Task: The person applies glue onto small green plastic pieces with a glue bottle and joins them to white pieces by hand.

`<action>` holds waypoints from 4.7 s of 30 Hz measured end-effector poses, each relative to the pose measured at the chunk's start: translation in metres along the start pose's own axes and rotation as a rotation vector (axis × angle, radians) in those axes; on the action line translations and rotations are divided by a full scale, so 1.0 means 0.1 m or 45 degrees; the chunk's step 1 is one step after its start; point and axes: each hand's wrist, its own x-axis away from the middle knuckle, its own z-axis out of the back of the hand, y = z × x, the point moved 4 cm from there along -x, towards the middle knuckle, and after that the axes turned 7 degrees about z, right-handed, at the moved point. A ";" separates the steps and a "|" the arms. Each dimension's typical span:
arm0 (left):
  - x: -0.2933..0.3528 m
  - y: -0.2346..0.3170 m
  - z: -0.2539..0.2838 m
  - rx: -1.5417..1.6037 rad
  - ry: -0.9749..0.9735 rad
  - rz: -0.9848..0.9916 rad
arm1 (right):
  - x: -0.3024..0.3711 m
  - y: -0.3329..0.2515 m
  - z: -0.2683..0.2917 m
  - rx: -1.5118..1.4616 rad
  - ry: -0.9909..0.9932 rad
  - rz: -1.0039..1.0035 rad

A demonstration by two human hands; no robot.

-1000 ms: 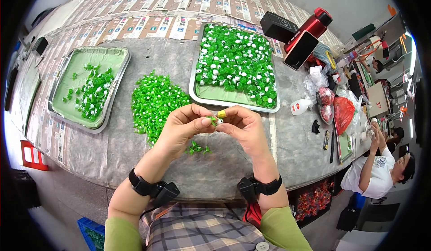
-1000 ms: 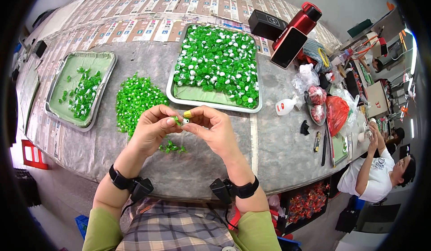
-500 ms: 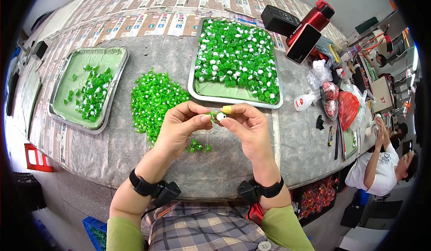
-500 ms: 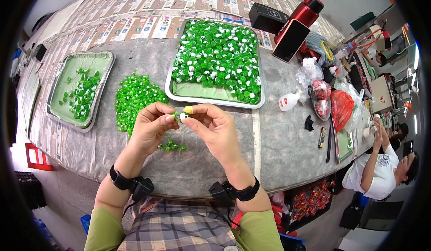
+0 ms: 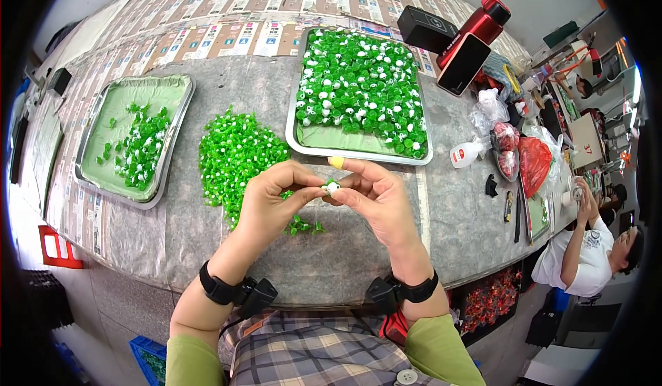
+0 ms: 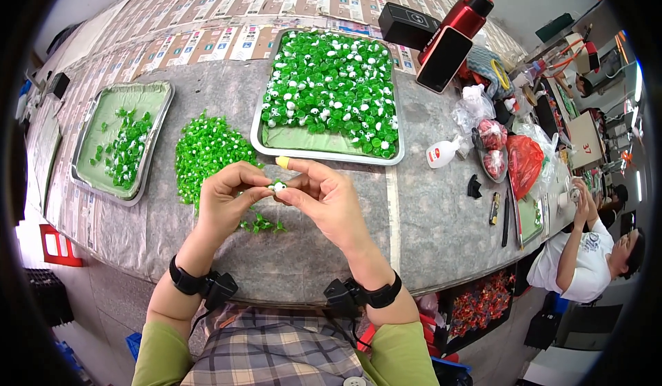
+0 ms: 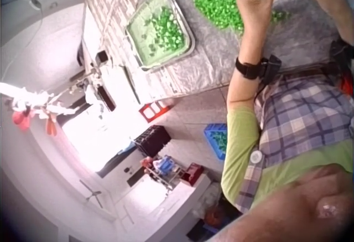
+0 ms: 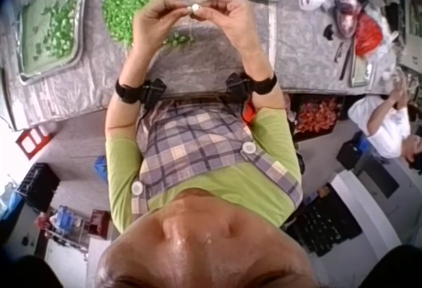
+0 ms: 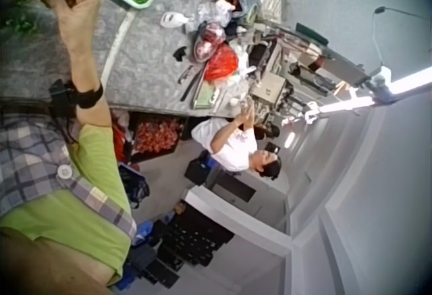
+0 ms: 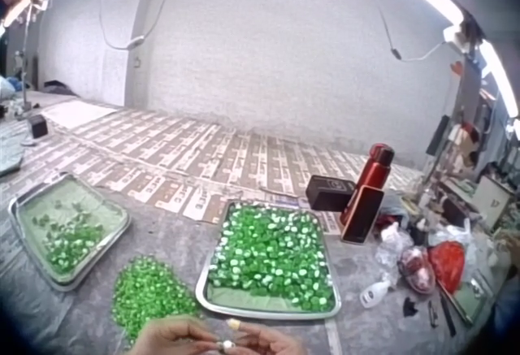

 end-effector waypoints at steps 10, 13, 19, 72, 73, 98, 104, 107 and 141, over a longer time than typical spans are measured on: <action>0.05 0.15 -0.03 -0.376 0.001 -0.299 | 0.01 0.05 0.02 -0.083 -0.110 -0.131; 0.05 0.14 -0.04 -0.389 0.026 -0.268 | -0.02 0.09 0.04 -0.085 -0.097 -0.101; 0.01 0.07 -0.02 -0.343 -0.028 -0.117 | -0.06 0.08 0.06 -0.013 -0.107 -0.120; 0.03 -0.26 -0.04 1.114 -0.056 0.659 | 0.08 -0.44 1.38 0.592 1.001 0.696; 0.04 -0.26 -0.03 1.129 -0.068 0.656 | 0.06 -0.50 1.09 0.510 0.888 0.730; 0.03 -0.26 -0.07 1.125 -0.125 0.688 | 0.23 -0.55 0.10 0.773 0.407 1.042; 0.03 -0.26 -0.07 1.114 -0.135 0.699 | 0.23 -0.55 0.11 0.780 0.369 1.013; 0.04 -0.26 -0.07 1.113 -0.131 0.696 | 0.23 -0.56 0.08 0.799 0.402 1.027; 0.01 -0.23 -0.02 1.023 0.003 0.530 | 0.23 -0.50 0.16 0.727 0.418 0.969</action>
